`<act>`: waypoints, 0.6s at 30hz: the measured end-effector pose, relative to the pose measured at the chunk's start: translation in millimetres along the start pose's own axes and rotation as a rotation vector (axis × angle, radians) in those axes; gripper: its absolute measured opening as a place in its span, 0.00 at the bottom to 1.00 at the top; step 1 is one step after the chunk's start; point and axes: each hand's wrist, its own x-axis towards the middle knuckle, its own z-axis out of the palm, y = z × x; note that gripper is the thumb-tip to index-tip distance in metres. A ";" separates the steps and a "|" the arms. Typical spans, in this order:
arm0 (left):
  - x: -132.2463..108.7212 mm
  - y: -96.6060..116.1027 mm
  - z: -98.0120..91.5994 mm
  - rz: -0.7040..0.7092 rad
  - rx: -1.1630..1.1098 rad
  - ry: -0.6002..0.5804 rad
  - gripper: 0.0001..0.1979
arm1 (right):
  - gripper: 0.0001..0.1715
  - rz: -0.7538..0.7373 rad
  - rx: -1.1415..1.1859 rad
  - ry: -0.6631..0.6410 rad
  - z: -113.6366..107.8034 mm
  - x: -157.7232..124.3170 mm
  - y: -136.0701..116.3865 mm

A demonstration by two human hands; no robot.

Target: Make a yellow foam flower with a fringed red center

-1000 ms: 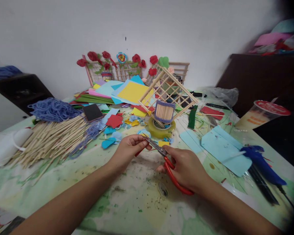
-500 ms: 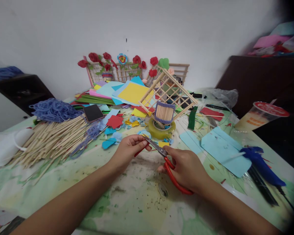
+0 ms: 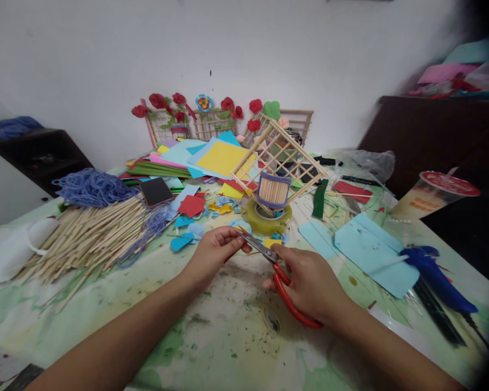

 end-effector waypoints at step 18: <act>-0.1 -1.8 0.9 0.001 -0.029 0.041 0.11 | 0.22 -0.012 0.018 -0.012 0.0 -0.3 -2.1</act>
